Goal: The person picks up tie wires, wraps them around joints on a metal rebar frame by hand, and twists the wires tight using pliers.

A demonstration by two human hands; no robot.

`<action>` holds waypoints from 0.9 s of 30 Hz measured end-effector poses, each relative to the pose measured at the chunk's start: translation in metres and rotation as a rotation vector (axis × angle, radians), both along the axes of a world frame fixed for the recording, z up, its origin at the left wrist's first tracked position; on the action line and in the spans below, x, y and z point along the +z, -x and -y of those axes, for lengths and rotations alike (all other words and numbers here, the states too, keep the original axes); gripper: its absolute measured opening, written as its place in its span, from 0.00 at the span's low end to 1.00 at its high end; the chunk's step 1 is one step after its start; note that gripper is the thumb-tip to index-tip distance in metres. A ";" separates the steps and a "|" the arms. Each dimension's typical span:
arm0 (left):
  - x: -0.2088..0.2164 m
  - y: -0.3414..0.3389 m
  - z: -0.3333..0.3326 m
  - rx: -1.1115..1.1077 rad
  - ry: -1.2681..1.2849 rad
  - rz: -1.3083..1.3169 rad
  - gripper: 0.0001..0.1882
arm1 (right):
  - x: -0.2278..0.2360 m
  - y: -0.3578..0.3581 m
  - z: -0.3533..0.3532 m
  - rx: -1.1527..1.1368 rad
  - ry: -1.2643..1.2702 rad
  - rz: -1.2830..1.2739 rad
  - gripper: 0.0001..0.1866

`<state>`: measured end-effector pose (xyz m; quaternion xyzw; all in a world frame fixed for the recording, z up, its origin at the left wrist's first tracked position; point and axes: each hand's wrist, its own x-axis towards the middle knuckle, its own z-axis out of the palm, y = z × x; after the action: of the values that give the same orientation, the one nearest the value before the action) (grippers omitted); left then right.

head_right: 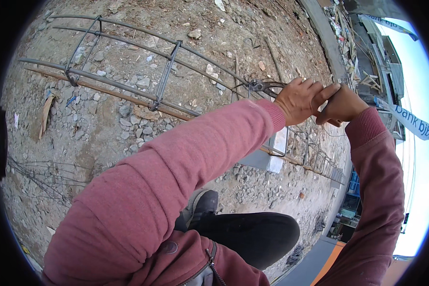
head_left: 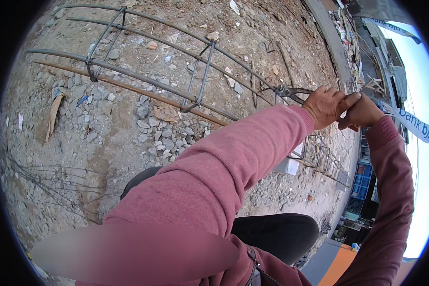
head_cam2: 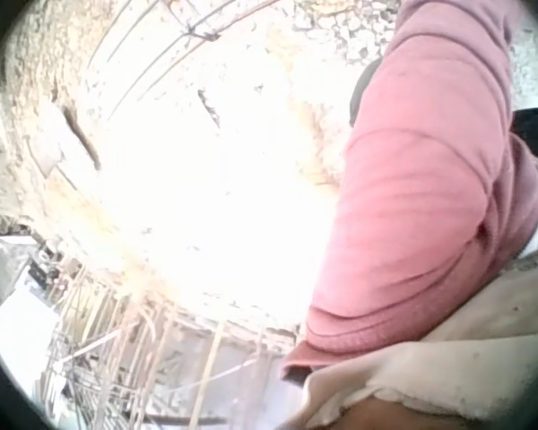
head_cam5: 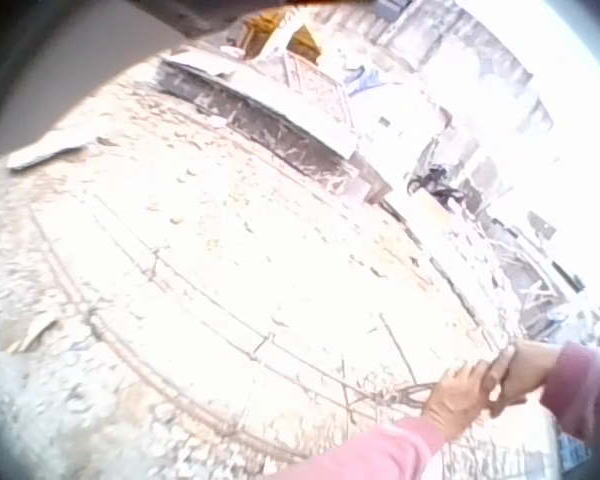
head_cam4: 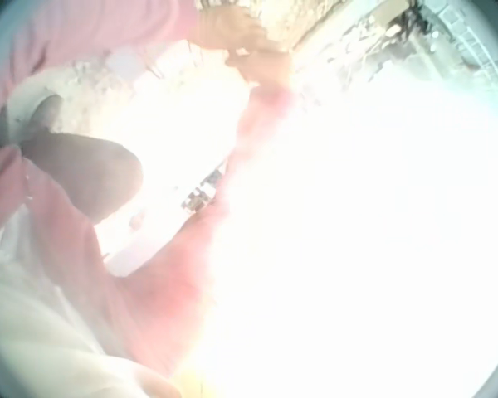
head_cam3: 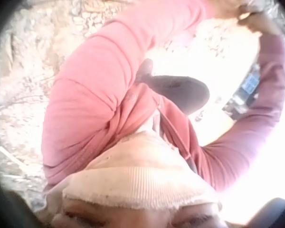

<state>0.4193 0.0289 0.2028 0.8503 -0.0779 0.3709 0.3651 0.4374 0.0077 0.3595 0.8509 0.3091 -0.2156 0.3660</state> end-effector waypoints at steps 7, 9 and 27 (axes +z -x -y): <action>0.004 -0.013 -0.037 -0.386 0.394 -0.200 0.55 | -0.018 -0.008 0.026 0.743 -0.187 0.388 0.20; 0.001 -0.012 -0.030 -0.276 0.346 -0.107 0.54 | -0.020 -0.027 0.029 0.822 -0.200 0.352 0.18; -0.001 -0.011 -0.021 -0.231 0.342 -0.052 0.57 | -0.016 0.014 0.020 0.730 0.072 0.479 0.26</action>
<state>0.4300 0.0500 0.2021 0.7707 -0.1016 0.3121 0.5461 0.4235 -0.0125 0.3440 0.6986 0.4884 0.1207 0.5088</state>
